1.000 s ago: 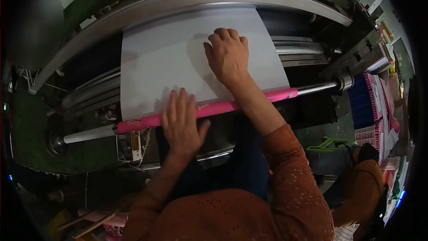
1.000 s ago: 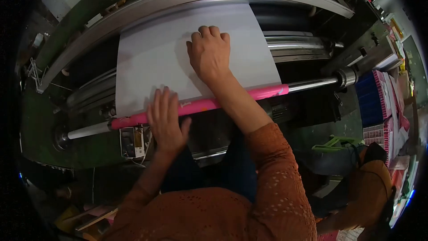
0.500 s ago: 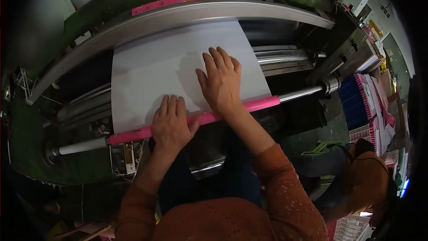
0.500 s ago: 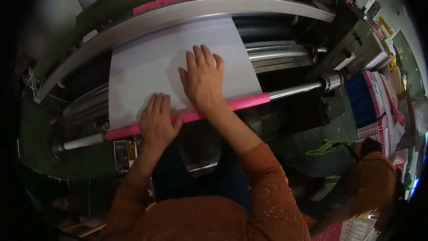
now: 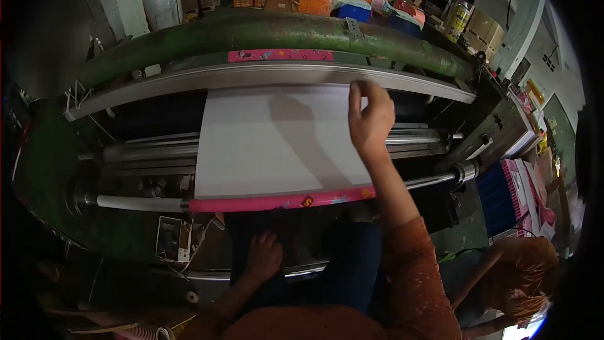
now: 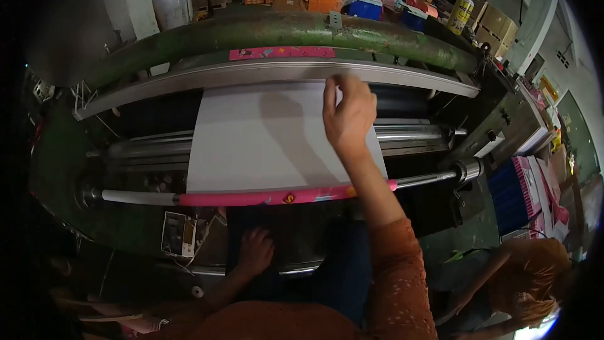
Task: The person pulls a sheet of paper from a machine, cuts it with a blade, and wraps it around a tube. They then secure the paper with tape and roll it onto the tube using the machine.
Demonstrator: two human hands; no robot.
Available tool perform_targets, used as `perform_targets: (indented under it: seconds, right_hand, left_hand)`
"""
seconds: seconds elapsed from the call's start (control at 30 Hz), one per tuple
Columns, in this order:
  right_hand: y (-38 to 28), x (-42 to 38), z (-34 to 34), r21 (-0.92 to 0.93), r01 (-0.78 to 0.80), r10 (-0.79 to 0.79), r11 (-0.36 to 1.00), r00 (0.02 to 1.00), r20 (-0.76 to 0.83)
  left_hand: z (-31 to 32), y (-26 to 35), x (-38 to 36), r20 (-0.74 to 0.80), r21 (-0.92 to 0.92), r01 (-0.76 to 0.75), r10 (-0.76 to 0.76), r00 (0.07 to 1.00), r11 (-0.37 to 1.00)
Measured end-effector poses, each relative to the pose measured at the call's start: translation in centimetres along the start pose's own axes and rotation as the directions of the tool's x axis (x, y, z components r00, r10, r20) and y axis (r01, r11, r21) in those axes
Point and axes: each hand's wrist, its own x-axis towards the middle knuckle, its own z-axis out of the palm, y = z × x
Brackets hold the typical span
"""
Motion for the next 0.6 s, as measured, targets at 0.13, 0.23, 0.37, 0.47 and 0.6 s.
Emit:
perform_targets:
  seconds: [0.13, 0.23, 0.37, 0.47, 0.6]
  right_hand:
    - [2.6, 9.1, 3.3, -0.047, -0.331, 0.334, 0.942, 0.930, 0.154]
    - [5.3, 12.3, 6.7, 0.202, -0.431, 0.365, 0.880, 0.883, 0.294]
    - [-1.2, 6.2, 4.1, 0.533, -0.255, 0.109, 0.807, 0.951, 0.290]
    - [-6.2, -4.5, -0.6, 0.600, -0.429, -0.108, 0.675, 0.748, 0.655]
    - [-6.9, -15.7, -5.3, 0.433, -0.489, -0.206, 0.758, 0.450, 0.869]
  left_hand:
    - [0.7, -0.5, -0.1, -0.007, -0.028, -0.024, 0.024, 1.000, 0.999]
    - [0.1, -0.7, 0.4, 0.114, -0.090, -0.025, 0.035, 0.993, 0.996]
    - [-1.3, -1.1, 0.6, 0.236, -0.472, 0.248, -0.150, 0.960, 0.846]
    - [-3.6, -0.7, 1.2, 0.262, -0.895, 0.349, -0.305, 0.915, 0.278]
    - [-7.7, 1.0, 2.4, -0.003, -0.998, -0.032, -0.442, 0.897, -0.059]
